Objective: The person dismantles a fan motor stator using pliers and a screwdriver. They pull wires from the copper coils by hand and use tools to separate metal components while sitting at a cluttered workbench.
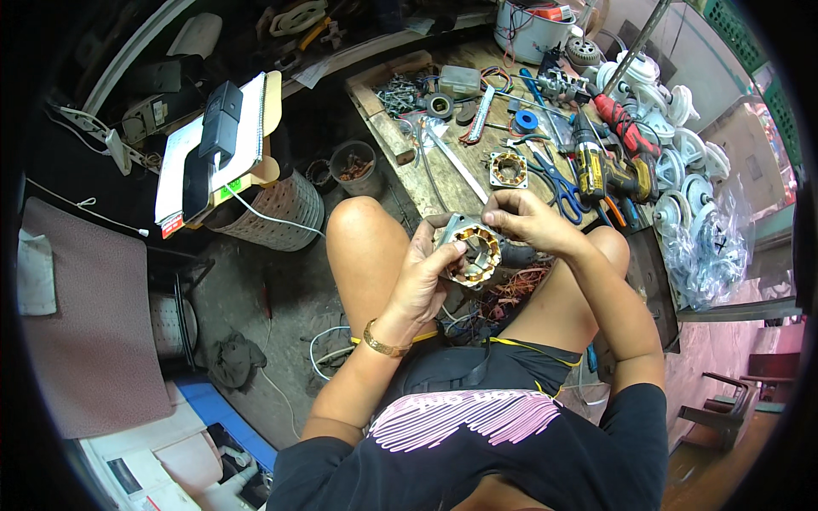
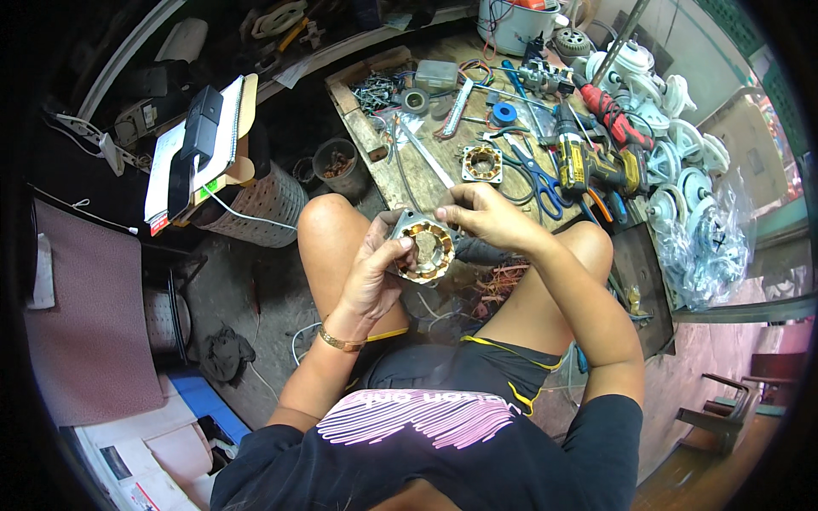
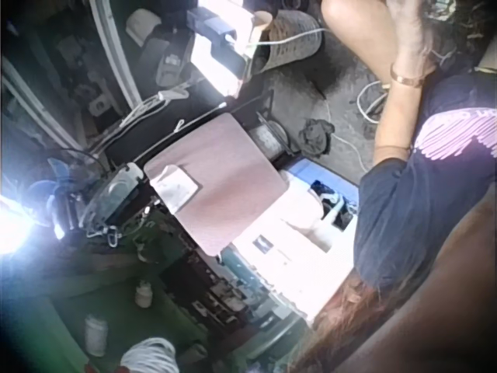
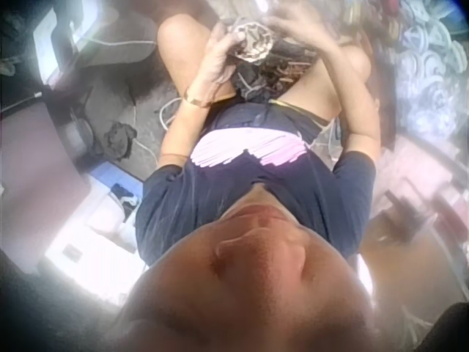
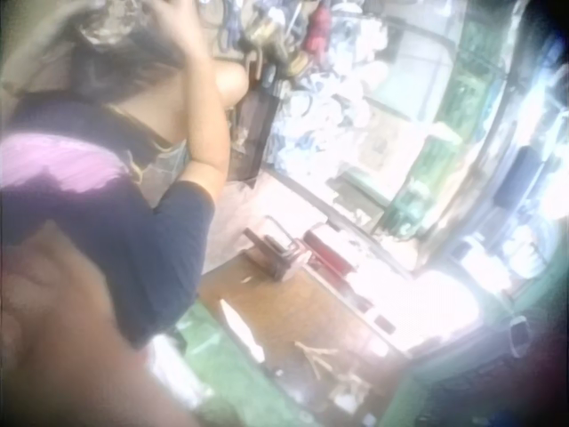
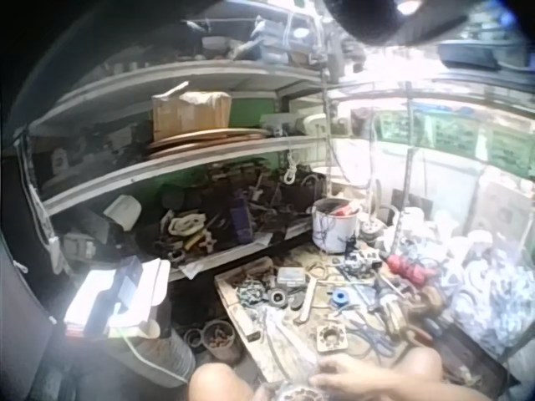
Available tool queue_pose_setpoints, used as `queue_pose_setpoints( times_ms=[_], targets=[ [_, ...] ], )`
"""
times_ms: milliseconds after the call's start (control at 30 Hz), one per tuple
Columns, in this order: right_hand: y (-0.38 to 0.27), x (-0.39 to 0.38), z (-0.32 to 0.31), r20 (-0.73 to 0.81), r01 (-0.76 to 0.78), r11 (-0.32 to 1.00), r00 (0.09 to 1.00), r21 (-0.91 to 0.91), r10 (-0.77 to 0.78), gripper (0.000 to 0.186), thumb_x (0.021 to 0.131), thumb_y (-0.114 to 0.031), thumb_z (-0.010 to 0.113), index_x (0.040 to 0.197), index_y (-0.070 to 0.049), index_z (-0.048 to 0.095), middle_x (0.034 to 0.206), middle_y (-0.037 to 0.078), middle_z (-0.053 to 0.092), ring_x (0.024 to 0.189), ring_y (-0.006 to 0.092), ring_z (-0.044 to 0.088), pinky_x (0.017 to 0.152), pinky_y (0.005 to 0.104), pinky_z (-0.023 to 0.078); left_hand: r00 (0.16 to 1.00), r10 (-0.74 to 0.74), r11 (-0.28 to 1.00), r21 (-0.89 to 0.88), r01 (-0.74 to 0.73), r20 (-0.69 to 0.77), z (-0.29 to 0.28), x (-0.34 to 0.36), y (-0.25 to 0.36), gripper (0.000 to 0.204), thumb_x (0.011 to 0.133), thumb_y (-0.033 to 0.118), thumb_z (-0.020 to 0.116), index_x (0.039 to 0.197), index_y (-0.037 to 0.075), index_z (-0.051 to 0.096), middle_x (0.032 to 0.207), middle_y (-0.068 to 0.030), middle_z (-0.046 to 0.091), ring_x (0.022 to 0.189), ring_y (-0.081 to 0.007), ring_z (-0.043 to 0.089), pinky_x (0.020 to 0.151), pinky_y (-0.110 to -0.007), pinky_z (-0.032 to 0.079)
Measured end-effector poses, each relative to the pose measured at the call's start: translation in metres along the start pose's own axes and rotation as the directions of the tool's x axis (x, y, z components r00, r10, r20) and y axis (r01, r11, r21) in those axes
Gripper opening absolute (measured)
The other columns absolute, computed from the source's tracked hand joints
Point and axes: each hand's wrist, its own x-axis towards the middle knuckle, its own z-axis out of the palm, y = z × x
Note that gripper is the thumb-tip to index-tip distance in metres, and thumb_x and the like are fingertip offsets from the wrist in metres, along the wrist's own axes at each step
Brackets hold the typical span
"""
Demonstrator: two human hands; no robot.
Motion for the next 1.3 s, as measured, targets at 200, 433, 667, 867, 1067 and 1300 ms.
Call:
queue_pose_setpoints(
  times_ms=[200, 433, 667, 867, 1067, 1300],
  targets=[
    [0.009, 0.025, -0.011, -0.600, 0.289, 0.847, 0.799, 0.447, 0.044, 0.029, 0.098, -0.032, 0.053, 0.080, -0.009, 0.055, 0.070, 0.001, 0.053, 0.054, 0.0110, 0.049, 0.051, 0.0261, 0.040, 0.987, 0.117, 0.993, 0.019, -0.116, -0.110, -0.009, -0.004, -0.025, 0.038, 0.086, 0.004, 0.059, 0.121, 0.006, 0.044, 0.081, -0.0005, 0.052, 0.068, -0.0090, 0.049, 0.063, -0.023, 0.045],
    [0.036, -0.015, -0.084, -0.590, -0.589, 0.238, 0.525, -0.772, -0.614, 0.065, 0.078, -0.018, 0.074, 0.133, 0.000, 0.043, 0.129, 0.024, 0.049, 0.108, 0.0413, 0.053, 0.088, 0.0482, 0.047, 0.969, -0.023, 0.956, -0.289, -0.050, -0.245, -0.046, 0.004, -0.028, 0.011, 0.088, 0.011, 0.056, 0.080, 0.012, 0.048, 0.076, 0.0003, 0.049, 0.073, -0.0121, 0.050, 0.079, -0.037, 0.048],
    [0.077, -0.047, 0.036, -0.189, -0.103, 0.316, 0.947, -0.943, -0.258, 0.064, 0.069, -0.022, 0.080, 0.127, -0.010, 0.055, 0.121, 0.016, 0.051, 0.109, 0.0363, 0.050, 0.087, 0.0491, 0.044, 0.948, -0.111, 0.896, -0.443, -0.034, -0.298, -0.052, 0.014, -0.034, 0.014, 0.086, 0.011, 0.056, 0.100, 0.013, 0.056, 0.083, 0.0021, 0.056, 0.074, -0.0092, 0.053, 0.089, -0.043, 0.049],
    [0.096, -0.034, 0.040, -0.257, -0.143, 0.317, 0.900, -0.938, -0.352, 0.055, 0.067, -0.017, 0.080, 0.118, -0.013, 0.061, 0.117, 0.015, 0.052, 0.107, 0.0334, 0.052, 0.087, 0.0479, 0.044, 0.943, -0.128, 0.896, -0.443, -0.022, -0.306, -0.055, 0.024, -0.046, 0.025, 0.084, 0.009, 0.053, 0.109, 0.010, 0.056, 0.086, -0.0002, 0.057, 0.073, -0.0110, 0.053, 0.085, -0.042, 0.052],
    [0.091, -0.034, 0.024, -0.222, -0.033, 0.455, 0.903, -0.890, -0.367, 0.043, 0.068, -0.016, 0.076, 0.107, -0.010, 0.061, 0.110, 0.016, 0.054, 0.101, 0.0352, 0.055, 0.084, 0.0456, 0.047, 0.958, -0.080, 0.880, -0.470, -0.062, -0.277, -0.058, 0.027, -0.048, 0.029, 0.082, 0.010, 0.052, 0.110, 0.008, 0.057, 0.091, -0.0035, 0.059, 0.079, -0.0168, 0.055, 0.088, -0.045, 0.050],
    [0.115, -0.035, -0.009, -0.506, 0.172, 0.864, 0.750, -0.472, -0.426, 0.034, 0.078, -0.018, 0.056, 0.107, 0.000, 0.051, 0.094, 0.015, 0.051, 0.091, 0.0272, 0.053, 0.083, 0.0368, 0.043, 0.970, 0.018, 0.860, -0.492, -0.140, -0.244, -0.069, 0.051, -0.033, 0.032, 0.081, 0.010, 0.055, 0.112, 0.008, 0.054, 0.106, -0.0090, 0.062, 0.100, -0.0255, 0.061, 0.096, -0.049, 0.048]
  ],
)
